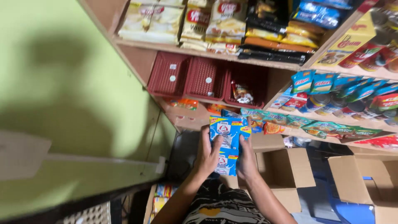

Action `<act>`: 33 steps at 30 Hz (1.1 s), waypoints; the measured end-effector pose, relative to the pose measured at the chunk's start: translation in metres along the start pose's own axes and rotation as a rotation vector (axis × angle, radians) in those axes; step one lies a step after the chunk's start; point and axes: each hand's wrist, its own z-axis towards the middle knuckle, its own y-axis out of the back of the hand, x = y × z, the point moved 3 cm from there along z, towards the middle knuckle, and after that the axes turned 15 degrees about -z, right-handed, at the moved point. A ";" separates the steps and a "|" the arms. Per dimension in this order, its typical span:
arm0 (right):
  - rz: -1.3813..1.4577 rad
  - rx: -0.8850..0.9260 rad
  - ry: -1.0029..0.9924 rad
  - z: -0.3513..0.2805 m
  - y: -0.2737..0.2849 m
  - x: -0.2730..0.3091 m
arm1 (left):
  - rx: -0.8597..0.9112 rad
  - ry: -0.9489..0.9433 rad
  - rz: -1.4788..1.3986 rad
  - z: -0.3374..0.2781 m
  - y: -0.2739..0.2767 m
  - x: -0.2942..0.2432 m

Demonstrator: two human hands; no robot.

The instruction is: Stocking grocery shelves with sachets of coffee and detergent.

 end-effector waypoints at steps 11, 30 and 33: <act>0.068 -0.152 0.062 0.021 -0.016 0.034 | -0.007 -0.286 -0.213 0.123 0.002 -0.097; 0.095 -0.237 0.013 0.022 -0.010 0.025 | 0.495 -0.053 0.133 0.453 -0.132 -0.032; 0.065 -0.232 -0.023 0.022 -0.017 0.034 | 0.520 -0.053 0.065 0.442 -0.127 -0.048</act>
